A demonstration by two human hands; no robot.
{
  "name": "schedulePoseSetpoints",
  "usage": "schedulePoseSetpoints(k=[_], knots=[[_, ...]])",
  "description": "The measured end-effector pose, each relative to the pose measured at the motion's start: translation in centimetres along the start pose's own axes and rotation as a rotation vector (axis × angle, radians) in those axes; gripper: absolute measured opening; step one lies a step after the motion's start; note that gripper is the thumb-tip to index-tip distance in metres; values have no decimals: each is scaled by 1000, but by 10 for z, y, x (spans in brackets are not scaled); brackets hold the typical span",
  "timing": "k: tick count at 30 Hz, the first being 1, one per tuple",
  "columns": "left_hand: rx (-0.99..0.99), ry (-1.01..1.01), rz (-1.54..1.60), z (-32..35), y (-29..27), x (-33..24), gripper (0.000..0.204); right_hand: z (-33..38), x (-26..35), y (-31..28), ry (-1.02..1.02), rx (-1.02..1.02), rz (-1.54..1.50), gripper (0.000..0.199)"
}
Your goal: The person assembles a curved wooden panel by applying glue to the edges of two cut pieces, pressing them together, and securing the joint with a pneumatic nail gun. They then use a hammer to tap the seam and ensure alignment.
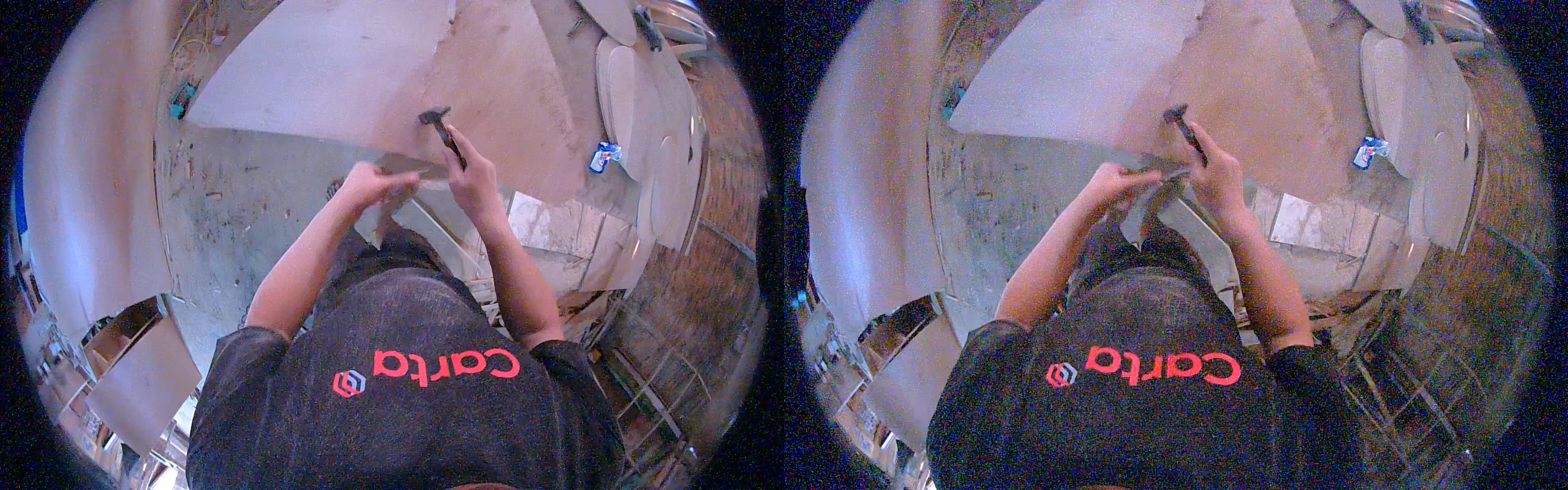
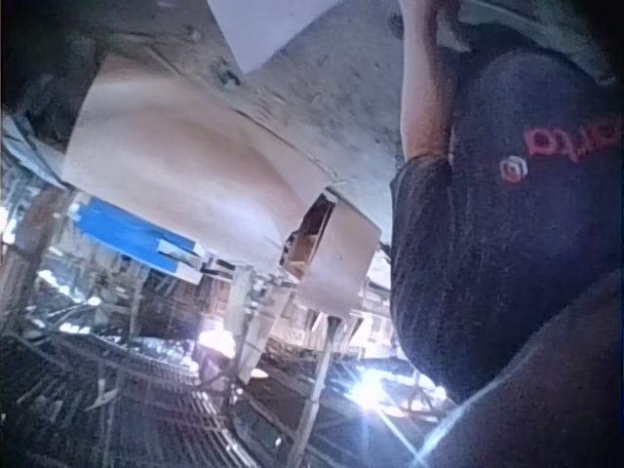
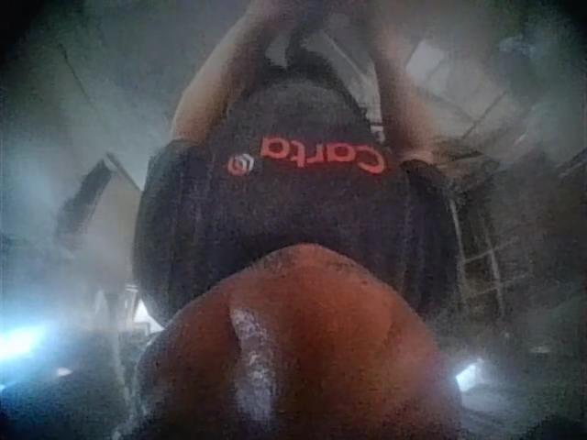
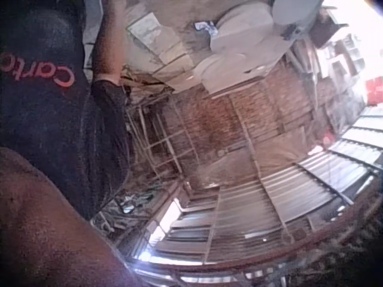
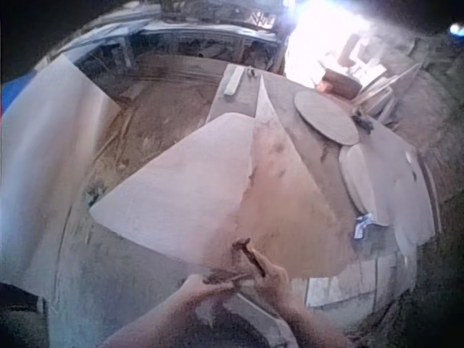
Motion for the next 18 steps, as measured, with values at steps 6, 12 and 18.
schedulePoseSetpoints(k=[6,12,18], knots=[[-518,363,-282,66,-57,-102,47,2,-43,-45,158,-139,-52,44],[-867,285,-920,11,-78,-177,116,-56,2,-51,-60,13,158,55],[-802,286,-825,-30,-90,-159,146,-63,31,-52,-262,-74,183,61]])
Point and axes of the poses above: each hand's wrist, its own z-axis away from the middle knuckle, its own y-axis out of the palm, x = y × z, the point moved 10 cm from there along -z, towards the middle knuckle, and after that the axes turned 13 degrees about x, right-handed, at the moved point
